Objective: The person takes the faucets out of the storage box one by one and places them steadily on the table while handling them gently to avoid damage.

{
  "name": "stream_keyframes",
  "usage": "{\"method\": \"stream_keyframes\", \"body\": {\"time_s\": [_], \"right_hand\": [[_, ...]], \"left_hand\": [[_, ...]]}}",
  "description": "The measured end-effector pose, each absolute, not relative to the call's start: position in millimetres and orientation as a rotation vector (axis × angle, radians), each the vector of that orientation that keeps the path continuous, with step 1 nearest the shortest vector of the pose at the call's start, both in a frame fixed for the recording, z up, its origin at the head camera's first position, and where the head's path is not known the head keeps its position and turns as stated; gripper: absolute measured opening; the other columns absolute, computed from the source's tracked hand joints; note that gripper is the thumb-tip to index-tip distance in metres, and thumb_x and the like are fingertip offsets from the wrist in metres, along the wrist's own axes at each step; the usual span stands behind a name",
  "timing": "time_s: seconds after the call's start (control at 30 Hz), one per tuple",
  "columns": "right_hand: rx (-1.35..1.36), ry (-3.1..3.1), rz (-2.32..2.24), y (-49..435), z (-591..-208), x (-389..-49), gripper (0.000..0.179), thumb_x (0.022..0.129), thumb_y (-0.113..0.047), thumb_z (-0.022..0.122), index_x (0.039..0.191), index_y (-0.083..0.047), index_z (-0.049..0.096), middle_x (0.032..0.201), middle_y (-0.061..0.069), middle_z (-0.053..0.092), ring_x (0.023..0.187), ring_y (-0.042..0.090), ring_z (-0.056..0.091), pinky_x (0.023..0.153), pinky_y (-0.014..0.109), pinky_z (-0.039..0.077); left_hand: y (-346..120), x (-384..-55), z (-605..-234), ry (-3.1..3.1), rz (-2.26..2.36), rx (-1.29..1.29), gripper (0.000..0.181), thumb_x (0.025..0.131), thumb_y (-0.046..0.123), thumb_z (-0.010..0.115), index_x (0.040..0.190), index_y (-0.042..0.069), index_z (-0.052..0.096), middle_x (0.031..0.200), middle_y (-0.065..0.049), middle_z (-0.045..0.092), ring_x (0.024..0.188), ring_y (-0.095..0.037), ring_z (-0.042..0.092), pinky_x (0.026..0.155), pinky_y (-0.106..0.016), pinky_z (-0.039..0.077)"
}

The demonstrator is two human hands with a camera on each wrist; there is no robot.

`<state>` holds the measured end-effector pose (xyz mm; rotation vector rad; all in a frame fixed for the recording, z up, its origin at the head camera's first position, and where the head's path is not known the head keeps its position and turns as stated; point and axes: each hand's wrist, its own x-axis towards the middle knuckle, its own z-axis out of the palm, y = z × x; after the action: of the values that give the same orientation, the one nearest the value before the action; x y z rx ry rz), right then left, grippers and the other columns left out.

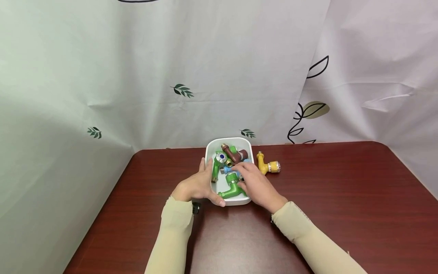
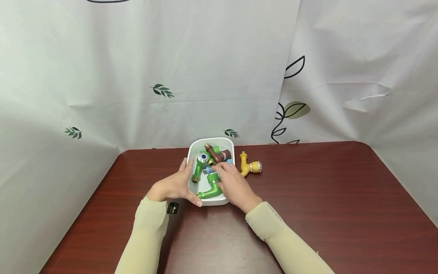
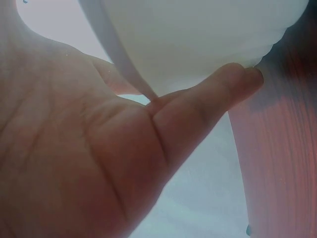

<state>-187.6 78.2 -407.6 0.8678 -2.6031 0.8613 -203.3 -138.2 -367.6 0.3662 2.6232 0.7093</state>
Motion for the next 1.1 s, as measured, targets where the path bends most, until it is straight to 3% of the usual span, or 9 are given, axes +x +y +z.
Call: {"method": "stream_keyframes", "body": {"time_s": [0.27,0.5,0.93,1.1], "right_hand": [[1.110,-2.618,0.736,77.9,-405.8,-193.5,0.051,0.087,-0.006,0.079,0.135,-0.008,0.062,0.140,0.015,0.056,0.130,0.031,0.051,0.106,0.046,0.043],[1.155,-2.723,0.741,79.0,-404.1,-195.6,0.050,0.092,-0.007,0.073,0.140,-0.009,0.059,0.150,0.013,0.049,0.137,0.031,0.046,0.109,0.047,0.040],[1.136,-2.834,0.618,75.8,-399.4,-194.7,0.050,0.093,-0.007,0.071,0.141,-0.008,0.059,0.150,0.019,0.048,0.139,0.034,0.043,0.109,0.050,0.039],[1.140,-2.847,0.595,75.3,-398.6,-195.8,0.046,0.091,-0.003,0.072,0.136,-0.006,0.063,0.144,0.019,0.054,0.132,0.034,0.050,0.107,0.049,0.041]], "left_hand": [[-139.1,-203.4,-367.1,2.634,0.698,0.375,0.152,0.058,0.044,0.098,0.160,0.001,-0.006,0.161,-0.027,-0.020,0.143,-0.042,0.034,0.109,-0.047,0.039],[-139.1,-202.8,-366.3,2.632,0.704,0.385,0.153,0.057,0.045,0.099,0.160,0.001,-0.006,0.161,-0.027,-0.020,0.142,-0.043,0.035,0.109,-0.048,0.039],[-138.1,-202.6,-368.0,2.630,0.711,0.384,0.153,0.057,0.044,0.099,0.160,0.001,-0.006,0.161,-0.027,-0.021,0.142,-0.044,0.035,0.109,-0.048,0.039],[-137.3,-202.4,-367.6,2.633,0.704,0.392,0.154,0.056,0.045,0.099,0.160,0.001,-0.006,0.160,-0.028,-0.021,0.142,-0.044,0.034,0.109,-0.048,0.039]]}}
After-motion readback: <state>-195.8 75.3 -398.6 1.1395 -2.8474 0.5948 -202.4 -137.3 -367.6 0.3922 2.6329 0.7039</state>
